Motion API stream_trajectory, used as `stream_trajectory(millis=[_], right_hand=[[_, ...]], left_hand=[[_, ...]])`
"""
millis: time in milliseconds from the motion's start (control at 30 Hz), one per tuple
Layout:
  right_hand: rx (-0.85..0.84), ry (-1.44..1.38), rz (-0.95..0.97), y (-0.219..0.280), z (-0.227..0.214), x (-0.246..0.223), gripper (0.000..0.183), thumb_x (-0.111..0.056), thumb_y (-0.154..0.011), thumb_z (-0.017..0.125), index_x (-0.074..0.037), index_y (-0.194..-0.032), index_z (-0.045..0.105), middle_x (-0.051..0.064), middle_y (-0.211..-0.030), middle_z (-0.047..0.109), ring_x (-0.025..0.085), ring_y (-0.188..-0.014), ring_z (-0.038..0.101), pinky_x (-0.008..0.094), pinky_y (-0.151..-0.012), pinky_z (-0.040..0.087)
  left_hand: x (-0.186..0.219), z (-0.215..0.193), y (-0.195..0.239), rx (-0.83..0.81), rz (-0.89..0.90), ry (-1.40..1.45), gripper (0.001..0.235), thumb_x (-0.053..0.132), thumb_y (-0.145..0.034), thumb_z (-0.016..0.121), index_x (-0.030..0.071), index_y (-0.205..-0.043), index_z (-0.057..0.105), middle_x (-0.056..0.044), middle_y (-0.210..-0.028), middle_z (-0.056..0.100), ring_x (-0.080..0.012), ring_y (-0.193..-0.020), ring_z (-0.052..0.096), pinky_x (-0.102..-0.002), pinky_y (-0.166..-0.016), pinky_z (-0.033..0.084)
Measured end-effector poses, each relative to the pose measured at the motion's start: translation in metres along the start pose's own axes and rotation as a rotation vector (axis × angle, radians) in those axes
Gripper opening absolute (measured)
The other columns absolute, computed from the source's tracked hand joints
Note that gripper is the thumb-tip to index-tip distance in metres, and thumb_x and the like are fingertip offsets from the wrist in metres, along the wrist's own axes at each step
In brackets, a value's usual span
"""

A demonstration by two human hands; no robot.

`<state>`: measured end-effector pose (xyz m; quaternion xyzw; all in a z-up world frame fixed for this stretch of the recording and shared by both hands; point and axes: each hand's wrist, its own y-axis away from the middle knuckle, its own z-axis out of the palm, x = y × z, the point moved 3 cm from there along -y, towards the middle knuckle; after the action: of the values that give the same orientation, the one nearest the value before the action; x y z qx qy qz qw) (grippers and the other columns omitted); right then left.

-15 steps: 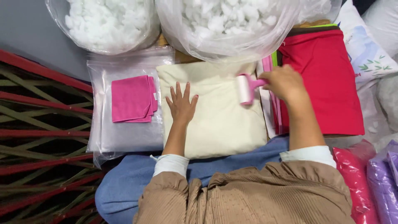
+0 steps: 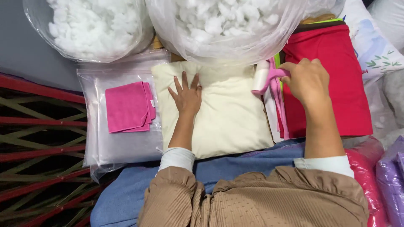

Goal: The person fills a cream-colored pillowcase with white cotton stuffing by hand, spreading and pressing the material to distribute it evenly. They then use a pink lint roller to smooth the surface of the stuffed pillow.

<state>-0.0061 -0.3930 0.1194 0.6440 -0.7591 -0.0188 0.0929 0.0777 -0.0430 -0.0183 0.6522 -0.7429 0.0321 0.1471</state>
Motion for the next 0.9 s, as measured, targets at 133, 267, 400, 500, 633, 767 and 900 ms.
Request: stream_trajectory(millis=[133, 267, 400, 500, 633, 767, 900], right_hand=[[-0.049, -0.234, -0.089, 0.046, -0.051, -0.072, 0.038, -0.038, -0.096, 0.069, -0.031, -0.133, 0.07, 0.017, -0.102, 0.067, 0.041, -0.102, 0.064, 0.051, -0.086, 0.057], [-0.093, -0.219, -0.177, 0.048, -0.011, -0.065, 0.036, -0.036, -0.092, 0.072, -0.032, -0.128, 0.072, 0.014, -0.1, 0.069, 0.038, -0.103, 0.065, 0.049, -0.085, 0.058], [-0.044, 0.017, -0.041, 0.074, -0.026, -0.013, 0.037, -0.038, -0.09, 0.075, -0.035, -0.127, 0.073, 0.011, -0.1, 0.069, 0.033, -0.103, 0.067, 0.045, -0.082, 0.061], [-0.063, -0.215, -0.16, 0.108, -0.051, -0.06, 0.036, -0.039, -0.093, 0.069, -0.033, -0.129, 0.071, 0.014, -0.099, 0.068, 0.037, -0.102, 0.065, 0.049, -0.084, 0.059], [-0.066, -0.229, -0.323, 0.11, -0.008, -0.105, 0.033, -0.039, -0.091, 0.071, -0.038, -0.124, 0.071, 0.009, -0.103, 0.067, 0.033, -0.103, 0.064, 0.046, -0.082, 0.059], [-0.025, 0.019, -0.193, 0.106, 0.018, -0.036, 0.032, -0.042, -0.086, 0.076, -0.041, -0.117, 0.074, 0.007, -0.097, 0.067, 0.031, -0.1, 0.065, 0.044, -0.076, 0.061], [-0.043, -0.062, -0.172, 0.138, -0.032, -0.035, 0.033, -0.039, -0.089, 0.073, -0.036, -0.122, 0.073, 0.009, -0.098, 0.07, 0.032, -0.101, 0.067, 0.045, -0.081, 0.061]], left_hand=[[0.011, -0.006, -0.023, 0.03, -0.003, 0.03, 0.051, 0.047, -0.106, 0.037, 0.04, -0.156, 0.04, -0.004, -0.171, 0.02, -0.0385, -0.157, 0.005, -0.07, -0.121, 0.005], [0.0, 0.003, -0.032, 0.011, 0.028, 0.004, 0.052, 0.05, -0.106, 0.036, 0.043, -0.157, 0.037, -0.003, -0.171, 0.018, -0.0377, -0.157, 0.005, -0.07, -0.121, 0.006], [-0.008, -0.017, 0.012, 0.017, 0.077, 0.042, 0.053, 0.044, -0.105, 0.043, 0.032, -0.157, 0.041, -0.012, -0.169, 0.021, -0.0462, -0.155, 0.008, -0.075, -0.118, 0.013], [0.006, -0.027, 0.081, 0.009, 0.033, 0.105, 0.056, 0.045, -0.105, 0.042, 0.024, -0.158, 0.04, -0.015, -0.169, 0.022, -0.0471, -0.155, 0.008, -0.074, -0.117, 0.011], [0.01, -0.009, 0.126, -0.017, 0.005, 0.109, 0.06, 0.044, -0.106, 0.041, 0.022, -0.161, 0.032, -0.017, -0.169, 0.018, -0.0487, -0.154, 0.007, -0.075, -0.117, 0.011], [-0.015, 0.013, 0.137, -0.02, -0.006, 0.034, 0.06, 0.049, -0.107, 0.037, 0.024, -0.162, 0.031, -0.015, -0.17, 0.018, -0.0442, -0.156, 0.01, -0.071, -0.12, 0.009], [-0.003, -0.003, 0.141, 0.062, 0.002, 0.082, 0.06, 0.05, -0.106, 0.04, 0.023, -0.16, 0.035, -0.017, -0.169, 0.021, -0.0475, -0.155, 0.009, -0.073, -0.117, 0.01]])
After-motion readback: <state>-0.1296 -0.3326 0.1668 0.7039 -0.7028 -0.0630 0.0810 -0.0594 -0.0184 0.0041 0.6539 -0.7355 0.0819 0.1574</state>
